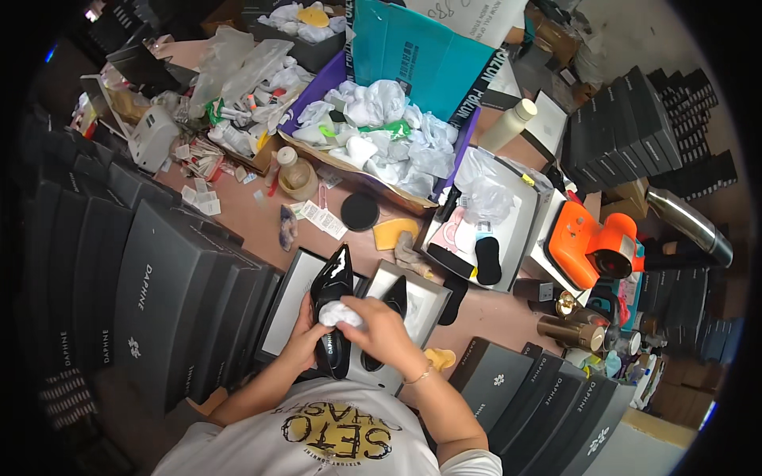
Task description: Packing black high-heeled shoes into boxes with tissue paper and tags.
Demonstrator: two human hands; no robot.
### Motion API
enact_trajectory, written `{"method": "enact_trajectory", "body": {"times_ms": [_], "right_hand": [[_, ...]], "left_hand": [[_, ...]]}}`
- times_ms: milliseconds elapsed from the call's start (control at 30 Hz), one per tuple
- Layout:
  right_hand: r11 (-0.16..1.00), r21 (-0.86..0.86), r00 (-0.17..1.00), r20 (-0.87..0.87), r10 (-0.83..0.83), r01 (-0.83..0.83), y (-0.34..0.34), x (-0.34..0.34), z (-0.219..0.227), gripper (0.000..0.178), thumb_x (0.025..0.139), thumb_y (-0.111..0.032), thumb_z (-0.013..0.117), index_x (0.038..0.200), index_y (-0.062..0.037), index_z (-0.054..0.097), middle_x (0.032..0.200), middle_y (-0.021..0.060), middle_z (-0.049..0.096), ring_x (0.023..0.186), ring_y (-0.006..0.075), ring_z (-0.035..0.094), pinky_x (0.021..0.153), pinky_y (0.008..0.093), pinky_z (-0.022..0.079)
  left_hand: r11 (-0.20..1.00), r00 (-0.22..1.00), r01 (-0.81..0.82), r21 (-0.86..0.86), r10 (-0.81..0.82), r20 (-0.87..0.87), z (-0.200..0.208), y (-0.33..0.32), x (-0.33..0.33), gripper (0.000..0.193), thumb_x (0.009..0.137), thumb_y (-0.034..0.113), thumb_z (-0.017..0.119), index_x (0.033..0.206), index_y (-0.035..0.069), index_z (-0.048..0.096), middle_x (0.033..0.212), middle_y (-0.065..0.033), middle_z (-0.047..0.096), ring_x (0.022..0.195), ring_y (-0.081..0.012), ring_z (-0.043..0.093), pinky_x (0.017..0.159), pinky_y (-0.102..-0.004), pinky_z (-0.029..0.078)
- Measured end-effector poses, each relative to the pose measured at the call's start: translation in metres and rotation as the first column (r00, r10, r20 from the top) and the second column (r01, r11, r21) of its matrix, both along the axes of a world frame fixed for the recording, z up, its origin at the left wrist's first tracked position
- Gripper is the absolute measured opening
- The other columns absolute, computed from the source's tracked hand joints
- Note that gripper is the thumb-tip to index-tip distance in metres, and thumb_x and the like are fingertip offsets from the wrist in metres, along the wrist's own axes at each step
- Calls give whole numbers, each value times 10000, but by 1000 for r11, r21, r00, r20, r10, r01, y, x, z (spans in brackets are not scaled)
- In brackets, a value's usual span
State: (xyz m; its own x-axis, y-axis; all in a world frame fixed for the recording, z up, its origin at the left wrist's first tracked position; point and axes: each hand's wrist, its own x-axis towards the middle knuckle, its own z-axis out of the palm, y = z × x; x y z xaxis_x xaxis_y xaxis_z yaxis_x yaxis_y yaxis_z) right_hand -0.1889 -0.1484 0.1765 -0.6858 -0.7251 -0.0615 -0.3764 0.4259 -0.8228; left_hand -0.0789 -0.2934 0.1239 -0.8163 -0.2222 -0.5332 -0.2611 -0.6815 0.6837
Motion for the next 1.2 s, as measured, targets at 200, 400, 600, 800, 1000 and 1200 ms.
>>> {"method": "enact_trajectory", "body": {"times_ms": [200, 400, 600, 800, 1000, 1200], "right_hand": [[934, 338, 933, -359, 12, 118, -7, 33, -31, 408, 681, -87, 689, 1073, -60, 577, 930, 123, 574, 848, 316, 553, 746, 409, 452], [985, 170, 956, -291, 32, 19, 12, 49, 1, 611, 716, -106, 691, 1294, -55, 499, 985, 159, 524, 933, 332, 550, 785, 409, 473], [962, 204, 920, -380, -90, 179, -5, 47, 2, 360, 694, -63, 686, 1034, -37, 574, 888, 140, 537, 834, 333, 565, 701, 408, 478], [999, -39, 972, -235, 14, -24, 9, 67, 2, 614, 804, -23, 607, 1371, -21, 372, 1132, 198, 547, 1029, 381, 529, 860, 417, 461], [995, 97, 855, -519, 21, 35, -2, 48, -15, 249, 761, -71, 648, 1002, -44, 595, 884, 124, 575, 759, 307, 601, 649, 385, 501], [991, 112, 873, -473, 120, -75, -6, 50, -33, 148, 744, -136, 664, 815, -69, 552, 789, 99, 533, 705, 294, 582, 603, 402, 471]], "left_hand": [[994, 997, 7, -107, -15, -81, 12, 38, 22, 915, 729, -125, 465, 1490, 131, 28, 1387, -121, 314, 1228, -204, 396, 893, -280, 436], [999, 988, 35, -21, -38, -150, 10, 27, 27, 899, 753, -126, 457, 1491, 133, 13, 1370, -129, 336, 1211, -223, 428, 925, -319, 442], [1000, 982, 16, -26, -21, -188, 20, 52, 35, 889, 751, -113, 472, 1476, 128, 16, 1329, -116, 351, 1212, -184, 399, 994, -299, 366], [998, 982, 39, -44, -46, -184, 24, 23, 35, 897, 768, -88, 493, 1475, 121, -18, 1352, -133, 321, 1215, -217, 405, 965, -320, 410], [999, 988, 10, -40, -16, -151, 14, 38, 40, 804, 770, -83, 506, 1436, 79, 86, 1279, -112, 376, 1166, -197, 421, 937, -300, 423], [1000, 998, 11, 1, -11, -67, 6, 30, 45, 708, 782, -70, 478, 1397, 74, 158, 1199, -106, 411, 1049, -171, 471, 842, -279, 467]]}}
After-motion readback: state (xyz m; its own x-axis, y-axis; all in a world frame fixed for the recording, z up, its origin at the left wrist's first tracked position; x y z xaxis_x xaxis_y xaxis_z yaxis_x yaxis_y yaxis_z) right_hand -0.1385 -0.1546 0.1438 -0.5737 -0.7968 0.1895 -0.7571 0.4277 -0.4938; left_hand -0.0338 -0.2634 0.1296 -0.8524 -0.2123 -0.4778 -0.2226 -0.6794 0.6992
